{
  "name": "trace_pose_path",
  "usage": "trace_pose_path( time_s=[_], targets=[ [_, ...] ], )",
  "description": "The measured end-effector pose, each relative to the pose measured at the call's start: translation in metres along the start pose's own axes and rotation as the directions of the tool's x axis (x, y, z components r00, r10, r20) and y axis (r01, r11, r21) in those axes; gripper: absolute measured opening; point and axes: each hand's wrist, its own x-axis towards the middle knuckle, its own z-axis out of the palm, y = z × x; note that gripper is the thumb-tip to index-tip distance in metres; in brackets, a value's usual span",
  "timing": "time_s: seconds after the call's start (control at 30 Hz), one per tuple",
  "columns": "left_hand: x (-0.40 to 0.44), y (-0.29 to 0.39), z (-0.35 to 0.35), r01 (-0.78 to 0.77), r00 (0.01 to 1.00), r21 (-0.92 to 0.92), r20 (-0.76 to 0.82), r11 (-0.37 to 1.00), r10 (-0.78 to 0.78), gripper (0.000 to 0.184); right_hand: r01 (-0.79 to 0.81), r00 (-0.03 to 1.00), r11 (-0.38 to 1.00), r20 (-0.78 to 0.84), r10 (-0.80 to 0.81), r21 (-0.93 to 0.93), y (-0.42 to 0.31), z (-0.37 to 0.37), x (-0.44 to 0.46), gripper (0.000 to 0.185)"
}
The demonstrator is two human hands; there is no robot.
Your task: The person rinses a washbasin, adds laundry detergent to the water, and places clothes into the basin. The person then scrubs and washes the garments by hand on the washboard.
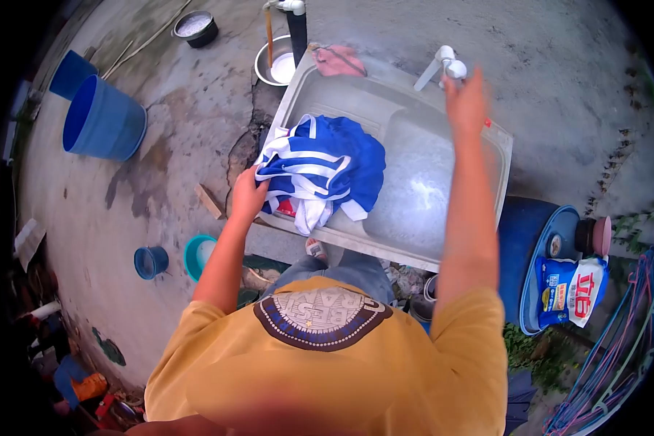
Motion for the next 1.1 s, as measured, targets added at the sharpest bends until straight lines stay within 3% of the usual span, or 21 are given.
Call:
trace_pose_path(
  time_s=[0.03, 0.07, 0.1, 0.13, 0.23, 0.27, 0.3, 0.33, 0.4, 0.47, 0.6, 0.7, 0.73, 0.77, 0.8, 0.87, 0.93, 1.03, 1.1],
  targets=[
    [-0.003, 0.019, -0.008, -0.025, 0.998, -0.162, -0.054, 0.986, 0.017, 0.034, -0.007, 0.996, 0.995, -0.089, 0.016, 0.095, -0.008, -0.001, -0.041, 0.061],
    [-0.007, 0.034, -0.012, 0.053, 0.998, -0.403, 0.037, 0.914, -0.042, 0.032, -0.031, 0.999, 0.996, 0.018, 0.029, 0.081, 0.001, 0.018, -0.083, 0.065],
    [-0.012, 0.048, -0.015, 0.147, 0.987, -0.608, 0.140, 0.780, -0.078, 0.031, -0.278, 0.913, 0.945, 0.352, 0.204, 0.174, -0.028, 0.016, -0.129, 0.064],
    [-0.016, 0.063, -0.018, 0.250, 0.965, -0.762, 0.248, 0.597, -0.087, 0.031, -0.335, 0.834, 0.780, 0.552, -0.015, 0.528, 0.002, 0.068, -0.192, 0.075],
    [-0.024, 0.131, -0.030, 0.405, 0.897, -0.887, 0.432, 0.220, 0.090, 0.036, -0.502, 0.691, 0.493, 0.672, -0.265, 0.711, -0.087, 0.021, -0.263, 0.093],
    [-0.023, 0.152, -0.031, 0.448, 0.842, -0.879, 0.476, 0.162, 0.255, 0.037, -0.552, 0.650, 0.416, 0.686, -0.328, 0.722, -0.102, 0.016, -0.266, 0.090],
    [-0.027, 0.171, -0.029, 0.488, 0.795, -0.858, 0.513, 0.160, 0.325, 0.037, -0.630, 0.626, 0.346, 0.719, -0.303, 0.695, -0.099, 0.012, -0.259, 0.087],
    [-0.027, 0.191, -0.035, 0.463, 0.730, -0.823, 0.564, 0.329, 0.386, 0.043, -0.698, 0.608, 0.268, 0.747, -0.268, 0.664, -0.093, 0.008, -0.249, 0.083],
    [-0.025, 0.210, -0.026, 0.093, 0.658, -0.907, 0.365, 0.410, 0.659, 0.050, -0.773, 0.612, 0.113, 0.781, -0.124, 0.624, -0.055, -0.005, -0.223, 0.077],
    [-0.020, 0.229, -0.035, -0.073, 0.541, -0.848, 0.408, 0.524, 0.735, 0.053, -0.769, 0.639, -0.011, 0.768, 0.040, 0.639, 0.004, -0.027, -0.197, 0.071],
    [-0.026, 0.189, 0.024, -0.114, 0.746, -0.692, 0.414, 0.713, 0.522, 0.047, -0.708, 0.646, -0.114, 0.704, 0.294, 0.697, 0.131, -0.078, -0.166, 0.060],
    [-0.020, 0.148, 0.057, -0.065, 0.944, -0.532, 0.242, 0.845, 0.225, 0.035, -0.762, 0.599, 0.037, 0.683, 0.418, 0.646, 0.199, -0.095, -0.167, 0.054],
    [-0.015, 0.140, 0.062, -0.022, 0.975, -0.498, 0.182, 0.867, 0.129, 0.032, -0.810, 0.586, 0.315, 0.671, 0.454, 0.494, 0.211, -0.092, -0.170, 0.052],
    [-0.008, 0.133, 0.065, -0.093, 0.981, -0.429, 0.112, 0.898, 0.155, 0.031, -0.643, 0.606, 0.764, 0.644, 0.467, 0.051, 0.221, -0.084, -0.172, 0.054],
    [-0.001, 0.130, 0.068, -0.159, 0.981, -0.353, 0.045, 0.922, 0.186, 0.030, -0.214, 0.630, 0.877, 0.625, 0.460, -0.431, 0.231, -0.073, -0.175, 0.057],
    [0.015, 0.142, 0.075, -0.202, 0.976, -0.235, 0.028, 0.951, 0.215, 0.031, -0.133, 0.789, 0.948, 0.548, 0.278, -0.290, 0.250, -0.033, -0.199, 0.066],
    [0.030, 0.167, 0.088, -0.264, 0.961, -0.179, 0.037, 0.948, 0.274, 0.036, -0.225, 0.868, 0.967, 0.475, 0.142, 0.122, 0.243, 0.032, -0.215, 0.074],
    [0.049, 0.195, 0.120, -0.457, 0.890, -0.012, -0.002, 0.890, 0.457, 0.042, -0.159, 0.780, 0.977, 0.588, 0.214, -0.144, 0.177, 0.079, -0.211, 0.075],
    [0.055, 0.212, 0.143, -0.476, 0.869, -0.095, 0.100, 0.874, 0.484, 0.044, -0.131, 0.716, 0.973, 0.661, 0.225, -0.189, 0.167, 0.116, -0.217, 0.075]
  ],
)
